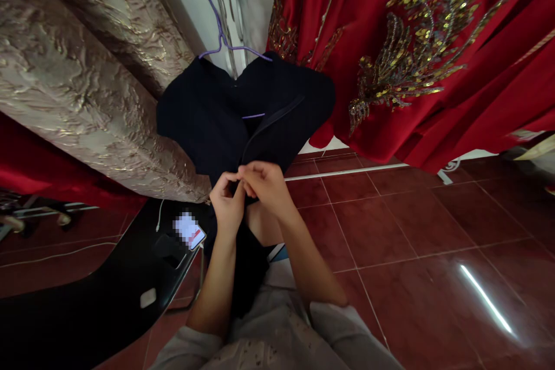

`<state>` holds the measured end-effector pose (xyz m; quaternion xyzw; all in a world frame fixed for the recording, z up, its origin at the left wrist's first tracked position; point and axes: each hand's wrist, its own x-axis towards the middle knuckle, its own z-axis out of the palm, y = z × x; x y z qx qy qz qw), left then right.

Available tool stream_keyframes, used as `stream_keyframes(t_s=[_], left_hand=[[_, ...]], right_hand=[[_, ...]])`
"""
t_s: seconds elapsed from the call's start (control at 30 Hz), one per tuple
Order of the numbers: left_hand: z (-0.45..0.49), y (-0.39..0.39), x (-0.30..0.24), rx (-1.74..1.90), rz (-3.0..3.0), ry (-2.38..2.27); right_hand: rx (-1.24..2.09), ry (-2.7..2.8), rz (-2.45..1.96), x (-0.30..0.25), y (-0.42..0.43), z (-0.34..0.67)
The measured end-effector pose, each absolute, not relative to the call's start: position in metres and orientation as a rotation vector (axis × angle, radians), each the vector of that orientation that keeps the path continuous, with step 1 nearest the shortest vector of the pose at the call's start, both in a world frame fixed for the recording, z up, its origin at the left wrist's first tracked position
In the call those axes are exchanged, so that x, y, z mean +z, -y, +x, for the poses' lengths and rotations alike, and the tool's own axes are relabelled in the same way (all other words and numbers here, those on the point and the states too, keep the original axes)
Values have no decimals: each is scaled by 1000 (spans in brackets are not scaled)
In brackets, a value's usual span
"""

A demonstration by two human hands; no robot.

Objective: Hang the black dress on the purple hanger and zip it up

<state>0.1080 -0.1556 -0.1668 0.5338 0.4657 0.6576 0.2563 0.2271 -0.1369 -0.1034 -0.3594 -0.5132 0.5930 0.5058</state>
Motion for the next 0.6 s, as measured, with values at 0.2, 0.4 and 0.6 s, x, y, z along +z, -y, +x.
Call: stream_keyframes(t_s=[0.2,0.4,0.6], left_hand=[[126,124,-184,1761,1523,-1371],[111,98,-140,1170,2010,-1210],[83,78,-41,1859,2075,-926]], right_hand=[[1209,1220,-731,-8,71,224],[1018,1264,-703,8,55,222],[976,1421,-738,7,70,232]])
